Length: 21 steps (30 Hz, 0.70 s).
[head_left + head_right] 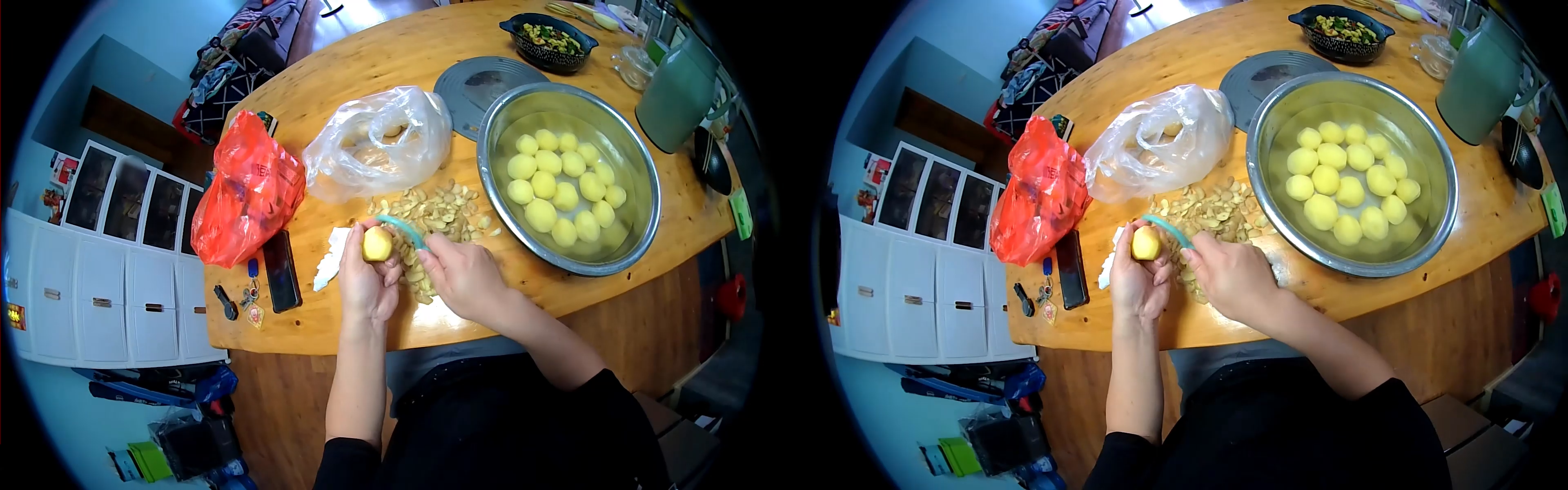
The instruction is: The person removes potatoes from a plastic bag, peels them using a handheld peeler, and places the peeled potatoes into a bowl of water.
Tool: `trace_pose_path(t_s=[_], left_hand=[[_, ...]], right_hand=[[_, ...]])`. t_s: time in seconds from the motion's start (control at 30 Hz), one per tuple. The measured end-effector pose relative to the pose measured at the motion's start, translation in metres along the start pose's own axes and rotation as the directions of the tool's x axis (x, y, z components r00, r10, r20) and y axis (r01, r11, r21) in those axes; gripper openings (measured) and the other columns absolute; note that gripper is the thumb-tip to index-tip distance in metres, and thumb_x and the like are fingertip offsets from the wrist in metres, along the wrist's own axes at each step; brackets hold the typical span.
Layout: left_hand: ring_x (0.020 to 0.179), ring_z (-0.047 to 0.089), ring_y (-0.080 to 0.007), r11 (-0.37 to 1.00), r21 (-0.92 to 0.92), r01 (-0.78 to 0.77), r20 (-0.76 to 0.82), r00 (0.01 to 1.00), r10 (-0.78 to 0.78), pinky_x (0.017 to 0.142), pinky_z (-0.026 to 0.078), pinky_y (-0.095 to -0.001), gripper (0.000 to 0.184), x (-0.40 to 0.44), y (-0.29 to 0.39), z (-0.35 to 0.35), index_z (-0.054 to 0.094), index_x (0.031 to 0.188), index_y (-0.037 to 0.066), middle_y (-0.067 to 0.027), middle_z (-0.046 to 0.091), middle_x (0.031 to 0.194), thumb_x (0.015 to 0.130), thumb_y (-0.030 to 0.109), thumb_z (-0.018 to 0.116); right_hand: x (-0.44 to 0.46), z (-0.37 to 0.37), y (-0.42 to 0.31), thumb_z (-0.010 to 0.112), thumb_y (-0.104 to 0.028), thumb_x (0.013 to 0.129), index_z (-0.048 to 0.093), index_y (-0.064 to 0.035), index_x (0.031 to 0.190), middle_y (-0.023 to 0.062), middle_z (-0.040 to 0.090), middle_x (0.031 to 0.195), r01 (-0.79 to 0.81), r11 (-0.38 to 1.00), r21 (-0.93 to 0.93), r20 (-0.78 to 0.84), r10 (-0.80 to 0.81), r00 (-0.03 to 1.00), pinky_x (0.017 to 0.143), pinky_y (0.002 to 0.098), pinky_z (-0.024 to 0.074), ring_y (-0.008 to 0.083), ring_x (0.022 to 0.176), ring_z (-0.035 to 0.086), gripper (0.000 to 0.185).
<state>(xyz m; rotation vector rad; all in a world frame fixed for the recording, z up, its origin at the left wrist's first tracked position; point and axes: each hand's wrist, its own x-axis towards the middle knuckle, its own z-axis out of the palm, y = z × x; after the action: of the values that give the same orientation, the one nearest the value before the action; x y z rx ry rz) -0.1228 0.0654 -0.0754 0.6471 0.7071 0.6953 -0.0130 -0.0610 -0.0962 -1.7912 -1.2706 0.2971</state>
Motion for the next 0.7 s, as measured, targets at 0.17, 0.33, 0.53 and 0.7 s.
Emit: trace_pose_path(t_s=[0.17,0.33,0.53,0.7], left_hand=[[0.050,0.044,-0.0111,0.995,0.096,-0.019,-0.023,1.000,0.021,0.039,0.028,-0.0231,0.027,0.002,-0.006,-0.002,0.053,0.104,0.010,-0.0042,0.056,0.073,0.111,0.033,0.043],[0.048,0.043,-0.0109,0.984,0.151,-0.097,-0.040,0.994,0.104,0.040,0.028,-0.0227,0.025,-0.003,-0.006,-0.003,0.052,0.099,0.012,-0.0059,0.060,0.076,0.111,0.032,0.042],[0.050,0.042,-0.0091,0.970,0.205,-0.129,-0.086,0.985,0.149,0.041,0.027,-0.0224,0.024,-0.004,0.000,0.000,0.054,0.101,0.013,-0.0047,0.062,0.080,0.109,0.033,0.045],[0.050,0.043,-0.0085,0.941,0.272,-0.201,-0.097,0.967,0.234,0.042,0.029,-0.0226,0.025,0.002,-0.007,-0.004,0.052,0.100,0.014,-0.0032,0.062,0.080,0.110,0.035,0.042]], right_hand=[[-0.006,0.008,-0.007,0.058,-0.026,0.103,0.052,-0.0083,0.094,0.0151,0.066,0.070,0.138,0.990,-0.023,-0.023,-0.138,0.990,0.053,0.0485,0.0505,0.0381,0.061,0.066,0.021],[-0.003,0.007,-0.005,0.056,-0.026,0.103,0.052,-0.0075,0.096,0.0168,0.066,0.068,0.064,0.995,-0.071,0.006,-0.063,0.998,0.055,0.0518,0.0504,0.0408,0.063,0.066,0.021],[0.001,0.001,0.003,0.053,-0.028,0.105,0.051,-0.0073,0.095,0.0199,0.064,0.067,-0.072,0.997,-0.006,0.025,0.073,0.997,0.057,0.0568,0.0490,0.0458,0.063,0.064,0.023],[-0.005,0.004,-0.009,0.054,-0.026,0.105,0.050,-0.0069,0.094,0.0181,0.063,0.066,0.042,0.999,0.014,0.012,-0.042,0.999,0.056,0.0550,0.0496,0.0432,0.062,0.065,0.022]])
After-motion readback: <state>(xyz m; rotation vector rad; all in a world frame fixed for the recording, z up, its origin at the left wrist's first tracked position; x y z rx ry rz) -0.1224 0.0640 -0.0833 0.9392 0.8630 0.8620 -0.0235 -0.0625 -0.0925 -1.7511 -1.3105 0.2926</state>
